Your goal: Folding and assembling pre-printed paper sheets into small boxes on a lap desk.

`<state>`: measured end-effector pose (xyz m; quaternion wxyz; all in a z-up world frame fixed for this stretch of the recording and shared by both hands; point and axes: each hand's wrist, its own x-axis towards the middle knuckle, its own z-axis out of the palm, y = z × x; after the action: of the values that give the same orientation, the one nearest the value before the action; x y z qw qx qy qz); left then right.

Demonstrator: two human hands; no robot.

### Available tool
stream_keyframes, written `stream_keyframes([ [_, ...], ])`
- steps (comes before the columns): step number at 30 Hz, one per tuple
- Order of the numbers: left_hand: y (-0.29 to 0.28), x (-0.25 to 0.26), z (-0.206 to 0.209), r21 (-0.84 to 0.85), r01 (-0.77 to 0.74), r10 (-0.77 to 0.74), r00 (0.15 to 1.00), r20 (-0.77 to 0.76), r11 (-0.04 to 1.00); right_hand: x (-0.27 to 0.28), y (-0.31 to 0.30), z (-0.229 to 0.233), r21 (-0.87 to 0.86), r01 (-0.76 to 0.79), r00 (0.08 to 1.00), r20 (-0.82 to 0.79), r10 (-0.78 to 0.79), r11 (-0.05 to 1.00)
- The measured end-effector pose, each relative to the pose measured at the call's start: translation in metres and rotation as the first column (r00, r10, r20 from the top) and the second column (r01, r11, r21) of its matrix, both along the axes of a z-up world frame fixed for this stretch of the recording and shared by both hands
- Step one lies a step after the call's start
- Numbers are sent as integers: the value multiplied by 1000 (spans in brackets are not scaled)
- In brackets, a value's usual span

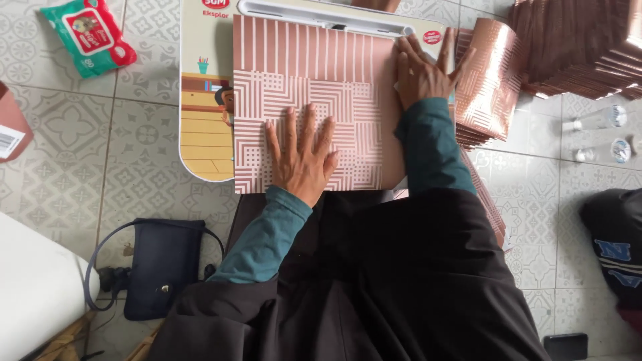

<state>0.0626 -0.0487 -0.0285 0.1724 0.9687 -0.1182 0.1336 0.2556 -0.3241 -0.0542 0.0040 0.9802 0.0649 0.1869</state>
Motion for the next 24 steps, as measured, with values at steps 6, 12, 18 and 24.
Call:
stream_keyframes([
  [6,0,-6,-4,70,-10,11,1000,-19,998,22,55,24,-81,-142,977,-172,127,987],
  [12,2,-3,-13,-14,9,-8,999,34,1000,69,110,34,-299,-670,718,-28,696,679],
  [18,47,-18,44,-258,-142,207,948,244,956,-11,89,179,625,-386,779,-173,603,678],
  [24,64,-25,60,-794,-63,292,945,148,604,-76,22,196,981,-113,769,-15,639,159],
])
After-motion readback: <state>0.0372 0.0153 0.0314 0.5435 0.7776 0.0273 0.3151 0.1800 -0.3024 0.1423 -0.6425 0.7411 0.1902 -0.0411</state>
